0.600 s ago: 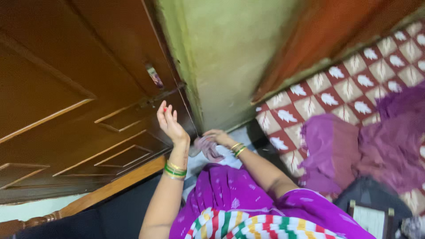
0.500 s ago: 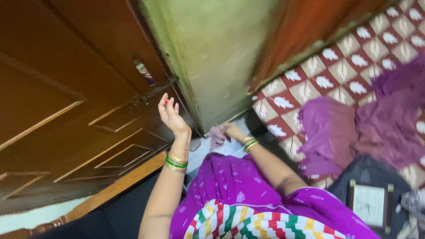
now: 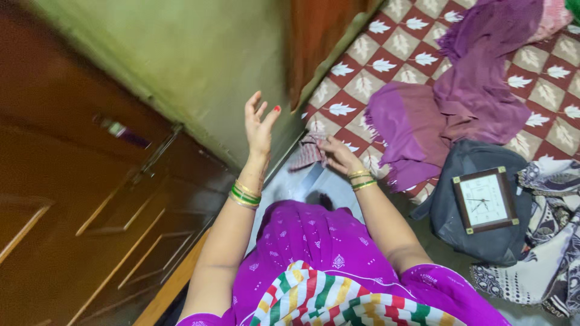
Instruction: The person wipes a window sill with a cloth, then washes the cloth and a plastic container at an outdoor sink before picking up and moving a plastic chair.
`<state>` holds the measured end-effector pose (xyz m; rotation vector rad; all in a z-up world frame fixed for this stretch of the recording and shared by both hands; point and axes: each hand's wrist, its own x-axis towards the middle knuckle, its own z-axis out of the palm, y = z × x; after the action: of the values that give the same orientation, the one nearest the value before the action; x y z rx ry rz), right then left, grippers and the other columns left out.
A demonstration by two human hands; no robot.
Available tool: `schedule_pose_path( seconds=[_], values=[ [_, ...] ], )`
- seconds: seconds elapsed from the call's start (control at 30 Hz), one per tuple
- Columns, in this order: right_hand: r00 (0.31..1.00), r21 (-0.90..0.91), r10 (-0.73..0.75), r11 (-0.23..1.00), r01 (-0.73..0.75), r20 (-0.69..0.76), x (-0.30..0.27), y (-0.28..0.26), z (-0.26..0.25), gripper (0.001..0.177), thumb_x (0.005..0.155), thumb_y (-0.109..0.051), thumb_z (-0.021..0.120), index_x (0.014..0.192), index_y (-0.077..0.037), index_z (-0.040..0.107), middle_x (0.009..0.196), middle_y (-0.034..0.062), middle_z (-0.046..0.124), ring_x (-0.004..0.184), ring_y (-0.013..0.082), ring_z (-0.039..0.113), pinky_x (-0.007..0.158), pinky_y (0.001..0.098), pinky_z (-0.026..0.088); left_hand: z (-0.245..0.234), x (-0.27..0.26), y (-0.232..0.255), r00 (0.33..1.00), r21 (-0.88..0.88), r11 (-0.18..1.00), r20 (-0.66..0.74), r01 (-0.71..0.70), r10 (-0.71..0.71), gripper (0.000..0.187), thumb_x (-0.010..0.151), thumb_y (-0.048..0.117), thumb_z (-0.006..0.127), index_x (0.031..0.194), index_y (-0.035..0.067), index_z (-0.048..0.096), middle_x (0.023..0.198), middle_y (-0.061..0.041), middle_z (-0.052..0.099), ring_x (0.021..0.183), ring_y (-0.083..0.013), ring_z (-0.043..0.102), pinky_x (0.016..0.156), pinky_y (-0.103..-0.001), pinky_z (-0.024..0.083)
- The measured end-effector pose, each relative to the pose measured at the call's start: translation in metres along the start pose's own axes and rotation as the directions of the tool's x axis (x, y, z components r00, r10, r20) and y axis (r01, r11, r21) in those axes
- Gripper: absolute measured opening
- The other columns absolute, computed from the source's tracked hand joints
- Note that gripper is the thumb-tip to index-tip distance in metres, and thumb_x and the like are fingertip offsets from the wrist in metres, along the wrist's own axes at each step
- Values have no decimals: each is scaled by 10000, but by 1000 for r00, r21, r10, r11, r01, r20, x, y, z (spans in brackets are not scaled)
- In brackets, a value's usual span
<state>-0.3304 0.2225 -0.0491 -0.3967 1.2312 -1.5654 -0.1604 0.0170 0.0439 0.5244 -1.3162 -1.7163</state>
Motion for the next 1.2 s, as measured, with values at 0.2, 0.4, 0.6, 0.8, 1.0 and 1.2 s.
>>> schedule_pose_path(
  seconds=[0.2, 0.4, 0.6, 0.8, 1.0, 1.2],
  values=[
    [990, 170, 41, 985, -18, -137, -5, 2, -60, 437, 914, 45, 564, 1341, -4, 491, 1161, 109, 697, 1001, 172, 742, 864, 285, 636, 92, 86, -24, 999, 135, 991, 21, 25, -28, 916, 777, 211, 853, 1509, 11, 341, 1589, -203, 387, 1449, -348, 416, 1142, -447, 403],
    [982, -4, 66, 998, -67, -178, 7, -39, -144, 485, 919, 62, 546, 1394, -28, 504, 1164, 98, 704, 1011, 161, 713, 859, 276, 594, 193, 191, -69, 975, 288, 958, -215, 6, 59, 1306, 635, 304, 947, 1572, -59, 112, 1582, -296, 299, 1475, -392, 344, 1227, -419, 284],
    [993, -55, 59, 996, -65, -105, 22, -114, -197, 464, 919, 37, 555, 1380, 7, 513, 1195, 107, 696, 1037, 175, 705, 895, 299, 583, 308, 310, -112, 955, 321, 940, -225, -115, 193, 1480, 644, 442, 986, 1549, -135, -32, 1646, -345, 103, 1549, -411, 133, 1258, -410, 110],
    [997, 77, 11, 997, -5, -72, 42, -174, -229, 424, 943, 43, 541, 1364, -7, 509, 1224, 148, 674, 1054, 203, 703, 929, 322, 575, 433, 384, -94, 978, 231, 972, -190, -39, 84, 1549, 587, 572, 911, 1580, -123, -55, 1616, -375, 194, 1527, -410, 231, 1256, -392, 190],
    [982, 194, -185, 966, 173, 45, 83, -198, -240, 496, 983, 64, 574, 1447, -36, 430, 1309, 137, 582, 1164, 217, 619, 1038, 361, 520, 521, 358, -75, 901, 55, 928, -228, -367, 370, 1470, 653, 516, 875, 1678, 8, -47, 1691, -345, 162, 1574, -398, 206, 1287, -438, 204],
    [975, -62, -221, 974, 220, -25, 158, -251, -179, 483, 985, -81, 569, 1452, -32, 460, 1309, 85, 615, 1128, 171, 618, 1001, 341, 509, 568, 356, -105, 986, -24, 988, -76, -152, 149, 851, 990, 427, 550, 1681, 77, 198, 1728, -221, 188, 1589, -343, 201, 1225, -438, 250]
  ],
)
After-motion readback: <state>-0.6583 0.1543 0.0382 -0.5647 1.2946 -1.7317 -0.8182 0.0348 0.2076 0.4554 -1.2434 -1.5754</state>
